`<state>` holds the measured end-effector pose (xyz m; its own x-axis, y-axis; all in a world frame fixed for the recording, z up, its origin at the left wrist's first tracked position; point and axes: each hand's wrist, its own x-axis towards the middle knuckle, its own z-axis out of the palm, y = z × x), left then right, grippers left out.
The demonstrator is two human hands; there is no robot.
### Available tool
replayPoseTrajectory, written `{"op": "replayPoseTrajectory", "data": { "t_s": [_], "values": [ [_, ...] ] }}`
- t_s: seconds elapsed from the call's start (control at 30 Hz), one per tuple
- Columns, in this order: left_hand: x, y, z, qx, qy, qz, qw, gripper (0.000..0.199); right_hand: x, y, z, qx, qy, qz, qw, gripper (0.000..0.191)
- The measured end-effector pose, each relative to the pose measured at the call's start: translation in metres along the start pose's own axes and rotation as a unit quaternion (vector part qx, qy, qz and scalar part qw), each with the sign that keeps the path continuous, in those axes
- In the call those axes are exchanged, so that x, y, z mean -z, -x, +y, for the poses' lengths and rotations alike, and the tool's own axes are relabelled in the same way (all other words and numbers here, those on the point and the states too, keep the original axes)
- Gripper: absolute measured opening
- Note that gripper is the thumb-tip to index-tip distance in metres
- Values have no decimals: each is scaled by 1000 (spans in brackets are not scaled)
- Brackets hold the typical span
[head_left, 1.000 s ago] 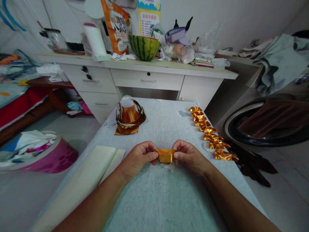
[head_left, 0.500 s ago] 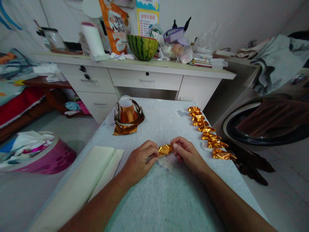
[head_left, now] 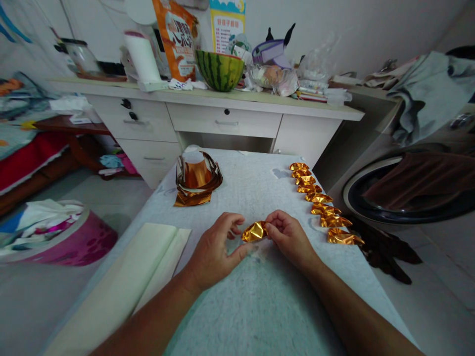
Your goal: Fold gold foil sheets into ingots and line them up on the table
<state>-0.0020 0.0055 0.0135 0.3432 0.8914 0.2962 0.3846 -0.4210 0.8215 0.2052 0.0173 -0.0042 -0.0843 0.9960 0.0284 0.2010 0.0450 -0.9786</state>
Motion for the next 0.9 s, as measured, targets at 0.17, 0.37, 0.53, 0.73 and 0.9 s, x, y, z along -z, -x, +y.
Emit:
{"op": "replayPoseTrajectory", "data": {
  "t_s": [0.17,0.37,0.53,0.73,0.9],
  "values": [
    [-2,-1,-1,67,-18,4,998,22,-5,6,-1,42,94,43,994,4],
    [-6,-4,-1,86,-44,3,995,9,-9,9,0,71,158,35,984,2],
    [-8,-4,-3,77,-75,6,994,10,-11,10,2,70,204,10,976,6],
    [-9,-4,-5,74,-117,1,990,11,-13,13,-9,89,249,8,964,8],
    [-9,-4,-5,63,-120,4,991,12,-13,14,-11,96,253,8,963,8]
  ]
}}
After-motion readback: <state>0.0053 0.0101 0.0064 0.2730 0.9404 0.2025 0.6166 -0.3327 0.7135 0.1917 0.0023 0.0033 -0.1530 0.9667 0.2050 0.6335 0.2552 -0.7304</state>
